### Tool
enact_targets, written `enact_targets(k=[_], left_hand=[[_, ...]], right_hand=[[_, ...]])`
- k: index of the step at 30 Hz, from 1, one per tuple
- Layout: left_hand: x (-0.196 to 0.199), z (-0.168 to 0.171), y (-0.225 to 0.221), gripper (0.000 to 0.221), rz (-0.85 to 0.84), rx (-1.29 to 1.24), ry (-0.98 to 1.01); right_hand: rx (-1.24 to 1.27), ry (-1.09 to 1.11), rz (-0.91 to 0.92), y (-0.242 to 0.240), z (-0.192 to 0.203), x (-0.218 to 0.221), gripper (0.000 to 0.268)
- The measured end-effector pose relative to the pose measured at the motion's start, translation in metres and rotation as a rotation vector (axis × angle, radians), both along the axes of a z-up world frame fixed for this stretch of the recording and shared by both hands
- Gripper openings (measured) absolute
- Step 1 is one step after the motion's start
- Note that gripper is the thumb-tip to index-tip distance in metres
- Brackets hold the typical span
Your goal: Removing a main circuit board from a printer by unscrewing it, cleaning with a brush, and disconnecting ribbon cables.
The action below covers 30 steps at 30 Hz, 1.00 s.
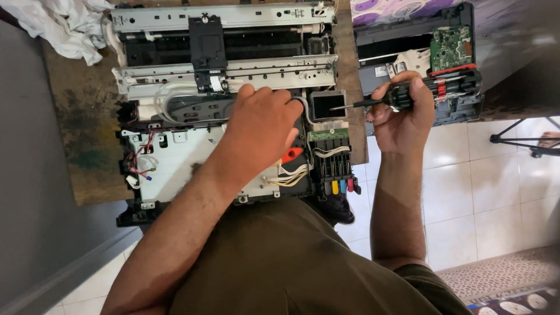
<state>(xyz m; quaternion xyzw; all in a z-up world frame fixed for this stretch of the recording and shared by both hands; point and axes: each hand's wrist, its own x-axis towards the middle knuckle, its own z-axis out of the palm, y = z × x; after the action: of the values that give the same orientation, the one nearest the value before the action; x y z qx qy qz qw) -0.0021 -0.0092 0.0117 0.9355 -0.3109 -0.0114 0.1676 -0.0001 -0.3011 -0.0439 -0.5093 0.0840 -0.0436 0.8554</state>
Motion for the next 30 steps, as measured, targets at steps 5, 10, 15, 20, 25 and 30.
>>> enact_targets(k=[5,10,15,20,25,30], left_hand=[[-0.001,-0.029,-0.004,0.021,-0.028,-0.06,-0.07],[0.0,-0.049,0.001,0.014,-0.014,-0.075,-0.031],[-0.002,-0.062,0.01,0.006,-0.018,-0.151,0.067],[-0.001,-0.053,0.011,0.008,-0.021,-0.16,0.09],[0.001,-0.026,0.016,0.008,-0.037,-0.136,0.178],[0.002,0.03,0.031,0.009,-0.076,-0.218,0.205]], right_hand=[[-0.034,0.014,-0.005,-0.003,0.002,0.0,0.033],[-0.01,0.014,-0.029,-0.002,-0.001,-0.001,0.032],[0.009,-0.003,-0.025,-0.003,-0.005,-0.001,0.032],[0.001,0.007,-0.026,-0.008,0.0,-0.003,0.032],[-0.036,0.001,-0.025,-0.018,0.002,-0.005,0.036],[-0.031,-0.014,-0.046,-0.019,0.012,-0.009,0.035]])
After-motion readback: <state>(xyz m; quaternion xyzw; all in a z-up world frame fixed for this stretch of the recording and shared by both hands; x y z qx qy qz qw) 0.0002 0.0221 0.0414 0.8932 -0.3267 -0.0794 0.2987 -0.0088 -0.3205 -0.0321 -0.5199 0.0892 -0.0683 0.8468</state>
